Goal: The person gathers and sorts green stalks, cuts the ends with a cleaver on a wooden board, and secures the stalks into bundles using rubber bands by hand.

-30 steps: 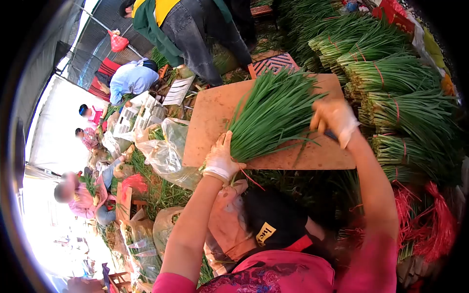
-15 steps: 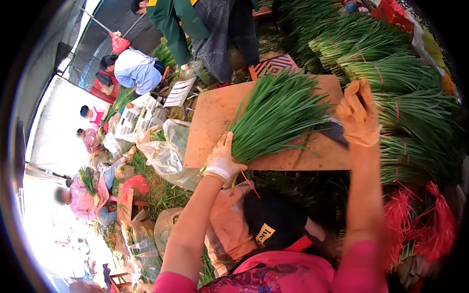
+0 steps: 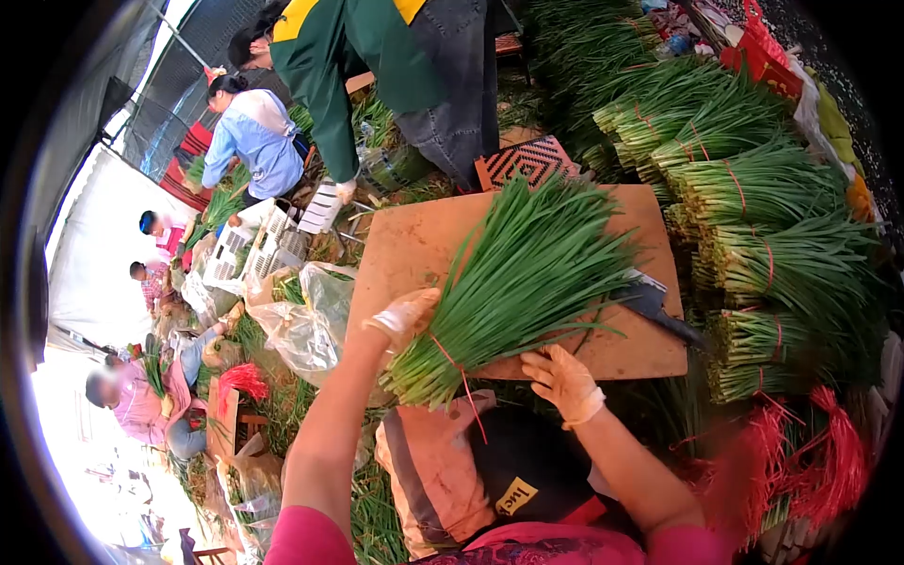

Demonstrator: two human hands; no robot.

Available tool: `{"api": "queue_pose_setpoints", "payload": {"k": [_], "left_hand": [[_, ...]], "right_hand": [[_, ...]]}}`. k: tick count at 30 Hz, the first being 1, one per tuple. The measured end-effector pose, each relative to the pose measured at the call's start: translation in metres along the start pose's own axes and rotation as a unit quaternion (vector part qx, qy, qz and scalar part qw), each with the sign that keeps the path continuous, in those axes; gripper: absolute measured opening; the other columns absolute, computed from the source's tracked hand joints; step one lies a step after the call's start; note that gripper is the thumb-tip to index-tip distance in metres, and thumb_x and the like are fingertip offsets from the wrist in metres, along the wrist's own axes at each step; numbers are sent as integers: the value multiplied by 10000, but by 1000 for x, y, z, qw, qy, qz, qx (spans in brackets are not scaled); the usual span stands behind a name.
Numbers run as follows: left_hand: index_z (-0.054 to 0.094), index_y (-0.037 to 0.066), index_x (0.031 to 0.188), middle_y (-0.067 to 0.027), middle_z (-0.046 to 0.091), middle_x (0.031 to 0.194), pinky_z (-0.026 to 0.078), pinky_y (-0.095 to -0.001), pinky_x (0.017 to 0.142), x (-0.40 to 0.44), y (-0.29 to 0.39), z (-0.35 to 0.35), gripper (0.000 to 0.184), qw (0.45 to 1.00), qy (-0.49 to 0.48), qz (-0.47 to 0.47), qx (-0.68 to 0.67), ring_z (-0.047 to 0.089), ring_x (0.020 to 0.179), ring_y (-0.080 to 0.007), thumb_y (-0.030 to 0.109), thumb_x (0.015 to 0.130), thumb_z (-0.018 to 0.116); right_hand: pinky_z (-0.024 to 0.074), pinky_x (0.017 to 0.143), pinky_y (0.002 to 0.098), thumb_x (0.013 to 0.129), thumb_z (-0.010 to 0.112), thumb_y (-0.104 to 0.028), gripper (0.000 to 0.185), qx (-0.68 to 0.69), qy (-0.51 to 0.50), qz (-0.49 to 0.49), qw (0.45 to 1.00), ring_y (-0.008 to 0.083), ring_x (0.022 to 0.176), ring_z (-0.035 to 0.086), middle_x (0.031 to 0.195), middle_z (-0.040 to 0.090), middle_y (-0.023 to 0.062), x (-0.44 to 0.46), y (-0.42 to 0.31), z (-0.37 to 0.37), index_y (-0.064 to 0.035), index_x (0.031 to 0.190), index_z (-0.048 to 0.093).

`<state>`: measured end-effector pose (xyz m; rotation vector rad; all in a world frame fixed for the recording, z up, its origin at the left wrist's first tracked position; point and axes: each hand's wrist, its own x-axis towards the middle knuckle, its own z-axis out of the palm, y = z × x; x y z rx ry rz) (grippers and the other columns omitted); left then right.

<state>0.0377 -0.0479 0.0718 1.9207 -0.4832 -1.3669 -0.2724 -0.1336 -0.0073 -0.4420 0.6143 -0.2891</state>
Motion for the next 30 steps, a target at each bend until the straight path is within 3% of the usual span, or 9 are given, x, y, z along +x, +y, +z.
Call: {"api": "queue_pose_setpoints", "payload": {"k": [3,6,11,18,24,25,27,28,30], "left_hand": [[426,75,1342,-151,522,1289,306,-362,1030,-9,20,31,782,979,-23,65,193,466,1218,-260,670,835,433],[397,62,1358,-135,530,1289,342,-397,993,-43,21,60,764,924,103,170,326,513,1165,-261,654,888,287],[342,85,1379,-120,474,1330,402,-451,929,-99,-1,109,756,968,-11,142,-209,481,1189,-291,652,880,353],[344,25,1357,-176,428,1348,477,-399,870,-96,-76,113,744,848,-151,39,-506,472,1180,-340,603,892,405],[367,-29,1333,-229,486,1279,502,-362,834,-170,-97,76,687,935,-80,31,-343,561,1075,-331,477,893,516],[384,-21,1327,-223,523,1236,501,-366,835,-176,-101,66,657,952,-107,33,-283,590,1024,-328,452,893,526],[459,-15,1278,-204,618,1087,500,-368,825,-188,-72,74,546,983,-88,59,-152,655,864,-306,295,858,621],[467,-13,1272,-199,622,1083,499,-371,825,-187,-55,80,544,990,-55,96,-90,650,878,-315,271,840,637],[483,-8,1260,-191,630,1074,498,-378,824,-179,-21,92,544,984,12,172,37,641,905,-333,223,805,669]], "right_hand": [[419,939,347,894,575,-366,541,4,147,-100,984,228,1119,504,1313,484,118,14,-3,66,-60,1314,425],[391,981,364,891,580,-339,560,-13,-80,-219,972,226,1147,490,1292,497,99,50,-26,77,-48,1337,405],[494,801,300,842,597,-221,507,-529,-133,-231,806,174,943,605,1090,616,132,19,-145,143,15,1267,453],[365,1028,357,834,592,-353,733,-817,-75,40,571,275,1275,401,1388,435,129,40,-150,167,-158,1453,250],[444,956,330,894,543,-263,543,-608,-30,-243,755,271,1165,521,1357,464,138,-27,-229,103,-116,1390,378],[459,932,333,897,532,-235,494,-816,-33,-397,419,269,1133,543,1319,500,136,-11,-241,42,-100,1359,419],[485,887,343,899,520,-192,434,-921,56,-289,256,271,1070,580,1250,558,129,-18,-242,10,-81,1315,474],[496,866,348,897,518,-177,419,-866,132,-76,476,276,1039,594,1218,581,124,-45,-235,29,-78,1303,488],[504,835,354,879,544,-166,366,-878,141,-72,452,291,988,609,1143,620,124,-47,-220,6,-82,1235,557]]}}
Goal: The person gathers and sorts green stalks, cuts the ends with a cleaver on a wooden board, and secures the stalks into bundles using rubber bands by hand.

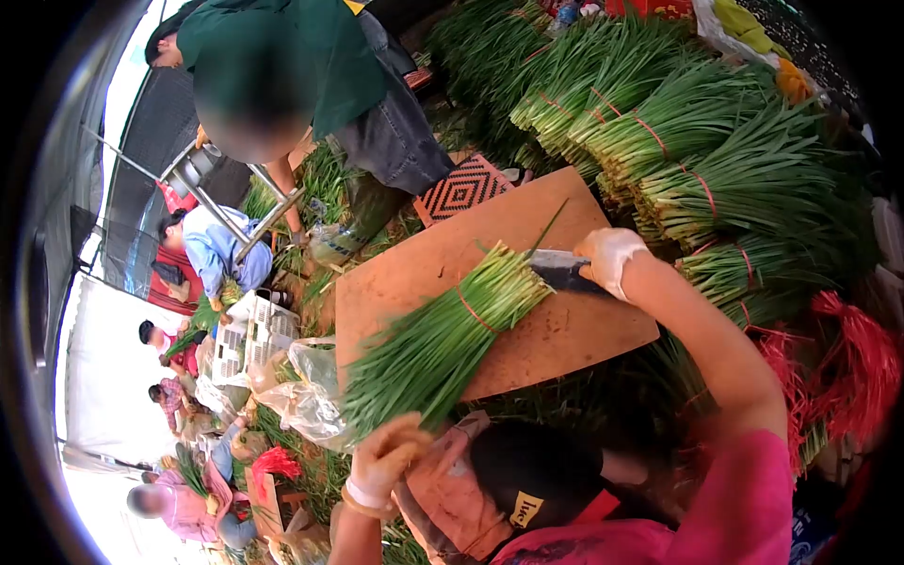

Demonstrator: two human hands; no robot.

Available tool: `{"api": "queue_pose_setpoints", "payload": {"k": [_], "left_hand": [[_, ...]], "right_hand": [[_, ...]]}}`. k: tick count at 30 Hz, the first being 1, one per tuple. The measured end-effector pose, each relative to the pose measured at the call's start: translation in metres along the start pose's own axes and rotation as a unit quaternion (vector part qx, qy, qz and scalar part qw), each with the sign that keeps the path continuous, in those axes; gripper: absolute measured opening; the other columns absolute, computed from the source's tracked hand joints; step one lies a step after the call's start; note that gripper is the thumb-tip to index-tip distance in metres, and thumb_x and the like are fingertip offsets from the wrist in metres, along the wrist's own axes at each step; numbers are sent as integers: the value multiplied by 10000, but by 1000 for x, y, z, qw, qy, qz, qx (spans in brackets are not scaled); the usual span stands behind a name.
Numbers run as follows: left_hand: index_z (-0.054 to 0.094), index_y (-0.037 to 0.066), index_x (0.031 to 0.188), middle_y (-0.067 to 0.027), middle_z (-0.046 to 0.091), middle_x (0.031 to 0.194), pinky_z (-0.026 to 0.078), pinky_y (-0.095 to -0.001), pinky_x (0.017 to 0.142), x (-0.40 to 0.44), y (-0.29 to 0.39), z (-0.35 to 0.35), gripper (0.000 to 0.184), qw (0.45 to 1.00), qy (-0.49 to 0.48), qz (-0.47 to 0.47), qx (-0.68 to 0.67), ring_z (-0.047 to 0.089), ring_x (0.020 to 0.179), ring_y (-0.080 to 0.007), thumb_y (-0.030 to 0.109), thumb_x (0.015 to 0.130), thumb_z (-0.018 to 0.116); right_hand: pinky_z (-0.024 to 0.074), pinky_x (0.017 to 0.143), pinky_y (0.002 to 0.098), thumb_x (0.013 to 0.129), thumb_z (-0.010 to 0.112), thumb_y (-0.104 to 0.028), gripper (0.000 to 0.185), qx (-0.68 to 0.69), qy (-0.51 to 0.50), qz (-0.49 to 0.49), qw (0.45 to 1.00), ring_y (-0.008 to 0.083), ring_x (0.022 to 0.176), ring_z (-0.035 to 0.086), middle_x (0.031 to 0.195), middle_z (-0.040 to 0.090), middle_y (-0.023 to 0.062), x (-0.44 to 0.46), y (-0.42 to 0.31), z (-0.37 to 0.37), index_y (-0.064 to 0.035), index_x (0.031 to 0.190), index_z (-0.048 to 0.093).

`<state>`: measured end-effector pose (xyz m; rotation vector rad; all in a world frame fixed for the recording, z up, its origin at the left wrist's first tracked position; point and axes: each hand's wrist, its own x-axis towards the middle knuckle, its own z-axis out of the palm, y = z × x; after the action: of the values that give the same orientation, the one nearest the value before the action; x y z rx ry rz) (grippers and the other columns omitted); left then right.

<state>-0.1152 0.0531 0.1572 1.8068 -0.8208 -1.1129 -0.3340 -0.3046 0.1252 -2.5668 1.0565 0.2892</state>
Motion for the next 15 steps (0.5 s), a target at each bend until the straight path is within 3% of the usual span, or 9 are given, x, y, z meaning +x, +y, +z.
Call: {"api": "queue_pose_setpoints", "payload": {"k": [1,3,4,6,7,8,11,14,15], "left_hand": [[473,0,1277,-192,608,1121,468,-400,872,16,24,7,584,956,14,197,216,603,988,-350,211,776,687],[428,20,1325,-181,491,1278,385,-452,972,55,63,30,723,815,72,347,459,470,1168,-382,262,716,731],[392,31,1357,-168,395,1389,333,-483,1024,74,70,44,820,795,118,317,504,375,1265,-397,324,684,758],[248,63,1429,-121,239,1489,229,-524,1078,117,61,62,1047,760,133,222,595,228,1359,-368,458,618,778],[207,75,1440,-113,215,1498,227,-539,1076,133,55,69,1086,762,110,174,613,217,1365,-363,484,610,775],[167,87,1450,-105,192,1507,225,-554,1074,147,49,76,1125,762,84,125,630,207,1371,-357,509,602,773],[102,118,1463,-82,176,1515,235,-573,1066,160,41,81,1164,749,67,68,656,207,1375,-338,518,604,777],[97,139,1464,-66,183,1513,257,-575,1055,164,27,77,1161,746,76,72,658,222,1371,-324,486,603,793],[100,145,1464,-62,185,1512,264,-575,1052,166,25,76,1159,748,83,80,654,227,1369,-321,473,600,800]], "right_hand": [[501,808,356,863,559,-169,305,57,24,7,998,291,947,622,1075,642,139,-5,0,8,-91,1151,618],[493,777,384,854,563,-315,278,83,58,-10,995,294,888,629,986,657,138,-4,-7,32,-110,1001,679],[490,767,407,861,544,-415,345,101,92,-26,990,306,858,630,937,663,141,-9,-16,50,-117,950,693],[506,672,384,846,546,-459,410,184,115,-63,974,269,744,648,848,680,136,-14,-42,86,-81,893,697],[504,629,360,853,545,-445,421,322,-27,5,946,238,695,642,813,683,130,0,-54,99,-51,876,691],[502,586,335,859,545,-431,434,447,-170,72,875,206,646,636,778,686,124,12,-64,110,-21,860,686],[489,539,299,876,541,-361,400,667,-114,28,735,144,595,605,743,685,96,20,-84,129,12,808,670],[481,524,286,873,549,-258,309,645,-80,-51,758,149,566,598,732,683,101,27,-66,136,8,760,661],[477,506,286,848,566,-194,228,687,-6,-185,703,155,552,596,738,679,124,39,-45,164,-6,766,665]]}}
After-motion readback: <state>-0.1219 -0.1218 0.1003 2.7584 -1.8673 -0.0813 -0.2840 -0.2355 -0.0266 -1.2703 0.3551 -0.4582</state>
